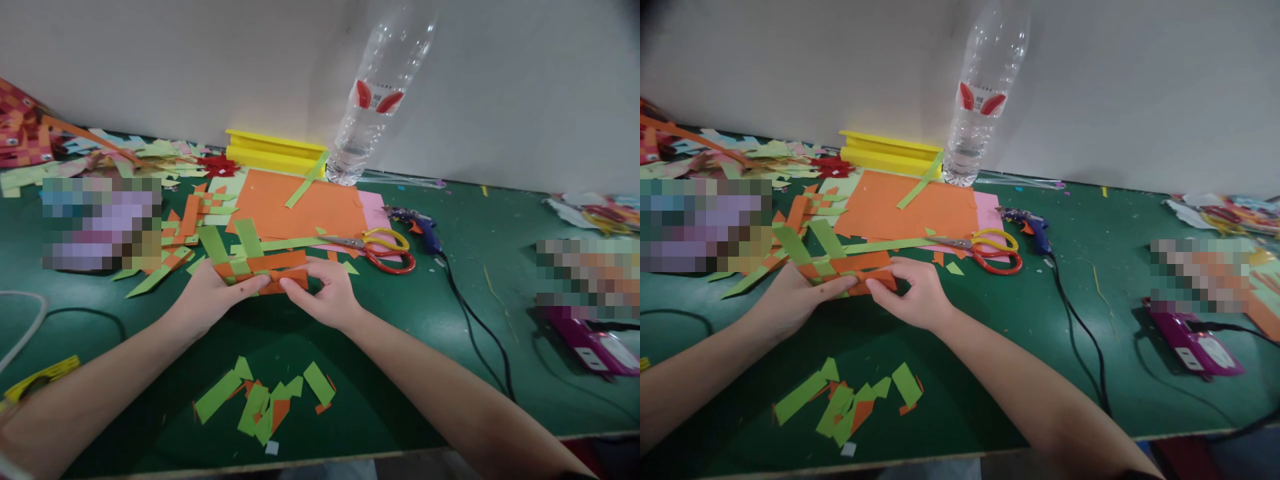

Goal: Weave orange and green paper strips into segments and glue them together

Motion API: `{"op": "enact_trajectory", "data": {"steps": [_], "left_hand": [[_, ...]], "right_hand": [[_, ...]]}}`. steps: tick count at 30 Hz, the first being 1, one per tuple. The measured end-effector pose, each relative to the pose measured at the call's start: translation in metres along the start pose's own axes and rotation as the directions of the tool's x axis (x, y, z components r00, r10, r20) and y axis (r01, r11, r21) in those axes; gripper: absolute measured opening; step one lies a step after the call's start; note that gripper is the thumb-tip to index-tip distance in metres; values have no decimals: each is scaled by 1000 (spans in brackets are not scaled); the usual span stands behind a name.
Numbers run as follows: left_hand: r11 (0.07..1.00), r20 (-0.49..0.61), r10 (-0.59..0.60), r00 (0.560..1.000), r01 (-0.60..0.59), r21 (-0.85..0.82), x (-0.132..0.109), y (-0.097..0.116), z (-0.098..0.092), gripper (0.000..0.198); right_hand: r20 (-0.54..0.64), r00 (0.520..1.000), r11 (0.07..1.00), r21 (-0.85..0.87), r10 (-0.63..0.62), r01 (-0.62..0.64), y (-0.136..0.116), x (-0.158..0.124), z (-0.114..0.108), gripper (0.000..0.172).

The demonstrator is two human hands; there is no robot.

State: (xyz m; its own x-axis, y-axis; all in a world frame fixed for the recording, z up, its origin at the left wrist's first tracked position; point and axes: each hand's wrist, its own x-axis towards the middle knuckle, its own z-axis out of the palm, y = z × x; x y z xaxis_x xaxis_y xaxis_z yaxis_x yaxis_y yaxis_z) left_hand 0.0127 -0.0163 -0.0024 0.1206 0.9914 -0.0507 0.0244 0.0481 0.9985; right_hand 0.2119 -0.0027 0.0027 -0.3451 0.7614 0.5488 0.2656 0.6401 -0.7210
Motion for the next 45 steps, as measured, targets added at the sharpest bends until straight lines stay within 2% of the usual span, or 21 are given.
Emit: {"op": "enact_trajectory", "data": {"steps": [5,9,17,20,23,31,36,41,45], "left_hand": [[1000,-17,-19,1000,19,8,-1,-2,-1,32],[999,-39,-16,999,17,28,-2,1,0,34],[997,-87,22,996,-15,77,-1,8,4,28],[994,-106,33,994,-22,107,-1,8,3,22],[990,-115,42,993,-25,141,-1,7,2,24],[987,-63,56,996,-45,154,0,8,2,37],[971,-40,92,995,-80,227,0,11,2,32],[964,-48,133,990,-118,238,0,12,3,31],[962,-40,138,990,-124,242,0,12,3,32]], "right_hand": [[10,1000,998,-54,-24,24,1,0,1,26],[16,999,999,-21,-31,31,-1,1,1,28],[75,996,999,25,-42,40,0,1,0,19],[79,995,998,24,-66,64,1,2,0,18],[79,994,997,13,-82,81,1,3,1,18],[27,998,998,-19,-55,55,3,3,1,15],[53,998,999,-11,-37,38,2,3,0,19],[35,998,997,59,-43,41,2,3,-1,16],[48,997,994,89,-68,64,3,4,-3,20]]}}
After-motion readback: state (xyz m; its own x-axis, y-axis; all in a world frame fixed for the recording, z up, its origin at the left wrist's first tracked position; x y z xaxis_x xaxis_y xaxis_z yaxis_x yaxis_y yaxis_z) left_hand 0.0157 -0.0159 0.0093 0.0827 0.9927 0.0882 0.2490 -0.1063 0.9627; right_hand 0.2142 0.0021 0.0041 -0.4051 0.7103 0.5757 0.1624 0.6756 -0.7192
